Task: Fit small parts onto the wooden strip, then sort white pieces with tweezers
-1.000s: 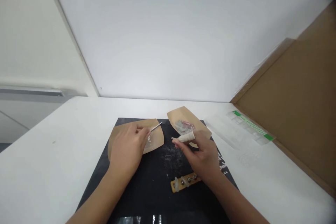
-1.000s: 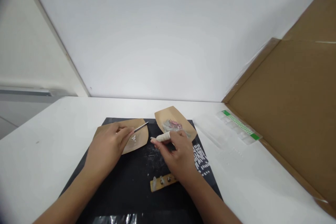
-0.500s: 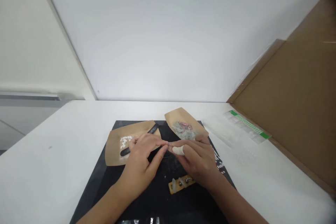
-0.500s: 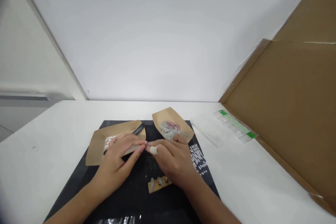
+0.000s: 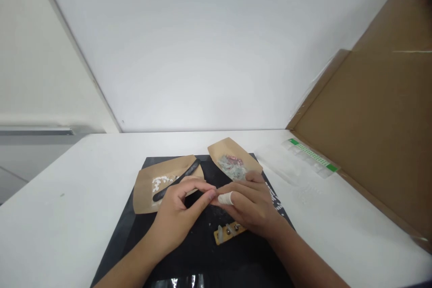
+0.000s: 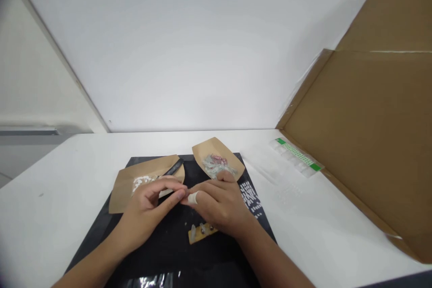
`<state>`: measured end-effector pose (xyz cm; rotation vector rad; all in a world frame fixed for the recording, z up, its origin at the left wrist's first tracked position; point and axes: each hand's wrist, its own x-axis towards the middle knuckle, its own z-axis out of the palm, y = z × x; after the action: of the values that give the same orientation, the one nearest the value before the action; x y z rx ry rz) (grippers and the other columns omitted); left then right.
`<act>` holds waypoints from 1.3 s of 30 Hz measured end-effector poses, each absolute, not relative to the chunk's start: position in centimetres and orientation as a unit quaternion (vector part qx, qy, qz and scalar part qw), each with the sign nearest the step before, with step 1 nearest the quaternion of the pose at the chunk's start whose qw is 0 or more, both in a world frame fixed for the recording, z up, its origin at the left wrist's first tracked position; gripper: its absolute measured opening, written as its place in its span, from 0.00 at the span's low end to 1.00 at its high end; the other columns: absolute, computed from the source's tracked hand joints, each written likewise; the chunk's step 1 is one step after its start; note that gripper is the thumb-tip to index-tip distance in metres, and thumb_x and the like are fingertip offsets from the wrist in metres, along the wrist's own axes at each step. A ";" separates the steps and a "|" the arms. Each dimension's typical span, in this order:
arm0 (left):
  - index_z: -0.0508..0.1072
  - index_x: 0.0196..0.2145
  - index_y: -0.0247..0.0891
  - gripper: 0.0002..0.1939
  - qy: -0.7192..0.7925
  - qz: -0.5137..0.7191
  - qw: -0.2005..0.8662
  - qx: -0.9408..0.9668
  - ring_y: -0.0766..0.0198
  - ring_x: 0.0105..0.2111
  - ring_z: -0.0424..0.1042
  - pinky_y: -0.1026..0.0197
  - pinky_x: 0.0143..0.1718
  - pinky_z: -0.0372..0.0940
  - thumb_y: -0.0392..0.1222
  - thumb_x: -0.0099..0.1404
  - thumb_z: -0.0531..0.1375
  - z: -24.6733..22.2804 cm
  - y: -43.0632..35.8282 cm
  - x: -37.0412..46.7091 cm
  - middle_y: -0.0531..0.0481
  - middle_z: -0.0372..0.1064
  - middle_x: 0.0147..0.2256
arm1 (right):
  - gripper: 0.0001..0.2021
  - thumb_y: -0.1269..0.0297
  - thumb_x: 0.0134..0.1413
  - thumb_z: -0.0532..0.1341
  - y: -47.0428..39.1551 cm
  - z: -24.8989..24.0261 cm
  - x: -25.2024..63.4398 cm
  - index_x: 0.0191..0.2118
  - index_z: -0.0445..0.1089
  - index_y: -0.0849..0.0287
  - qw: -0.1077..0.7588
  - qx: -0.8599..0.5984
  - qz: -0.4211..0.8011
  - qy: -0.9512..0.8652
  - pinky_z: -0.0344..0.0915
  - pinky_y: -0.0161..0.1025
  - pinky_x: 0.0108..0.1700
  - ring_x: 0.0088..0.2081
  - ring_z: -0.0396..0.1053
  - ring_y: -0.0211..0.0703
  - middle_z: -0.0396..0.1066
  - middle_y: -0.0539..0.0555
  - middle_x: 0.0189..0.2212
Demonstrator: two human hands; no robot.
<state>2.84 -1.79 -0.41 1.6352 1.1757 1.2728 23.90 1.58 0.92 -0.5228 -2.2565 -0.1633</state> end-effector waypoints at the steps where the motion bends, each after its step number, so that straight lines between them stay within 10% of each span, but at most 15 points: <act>1: 0.82 0.39 0.45 0.06 0.456 0.494 0.381 0.635 0.59 0.43 0.77 0.57 0.48 0.69 0.47 0.68 0.66 -0.4 -1.8 2.8 0.51 0.79 0.40 | 0.13 0.70 0.61 0.70 1.6 0.9 23.9 0.33 0.63 0.57 0.403 -0.208 -0.058 -0.889 0.52 0.43 0.39 0.29 0.76 0.33 0.81 0.43 0.34; 11: 0.73 0.45 0.41 0.15 0.457 0.477 0.468 0.587 0.60 0.38 0.78 0.56 0.47 0.67 0.51 0.66 0.68 -0.5 -1.9 3.1 0.51 0.80 0.34 | 0.27 0.52 0.52 0.76 1.7 0.7 24.4 0.53 0.69 0.52 0.450 -0.256 0.091 -0.851 0.64 0.44 0.45 0.38 0.78 0.44 0.80 0.48 0.36; 17: 0.68 0.46 0.42 0.18 0.464 0.476 0.472 0.579 0.60 0.35 0.79 0.53 0.49 0.67 0.51 0.66 0.68 -0.4 -2.0 3.3 0.53 0.82 0.32 | 0.19 0.53 0.48 0.77 1.3 0.0 24.7 0.45 0.76 0.46 0.422 -0.324 0.181 -0.827 0.70 0.47 0.44 0.41 0.77 0.50 0.80 0.49 0.38; 28: 0.84 0.32 0.50 0.10 0.508 0.396 0.198 0.739 0.51 0.49 0.74 0.45 0.54 0.62 0.49 0.70 0.64 -0.8 -0.8 1.6 0.53 0.82 0.35 | 0.26 0.59 0.49 0.77 0.9 0.7 28.7 0.50 0.66 0.52 0.296 -0.337 0.394 -0.803 0.72 0.46 0.52 0.46 0.79 0.46 0.81 0.50 0.42; 39: 0.80 0.47 0.46 0.15 0.435 0.324 0.088 0.835 0.50 0.54 0.69 0.43 0.55 0.50 0.36 0.76 0.54 -1.9 -1.5 2.9 0.51 0.82 0.44 | 0.21 0.61 0.58 0.72 -0.5 -2.0 31.3 0.52 0.63 0.53 0.297 -0.338 0.440 -0.777 0.75 0.45 0.51 0.45 0.79 0.44 0.81 0.54 0.46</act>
<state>2.89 -1.52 -1.94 2.4868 1.2967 0.9652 31.34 -0.55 -2.03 -0.8980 -2.0665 1.1701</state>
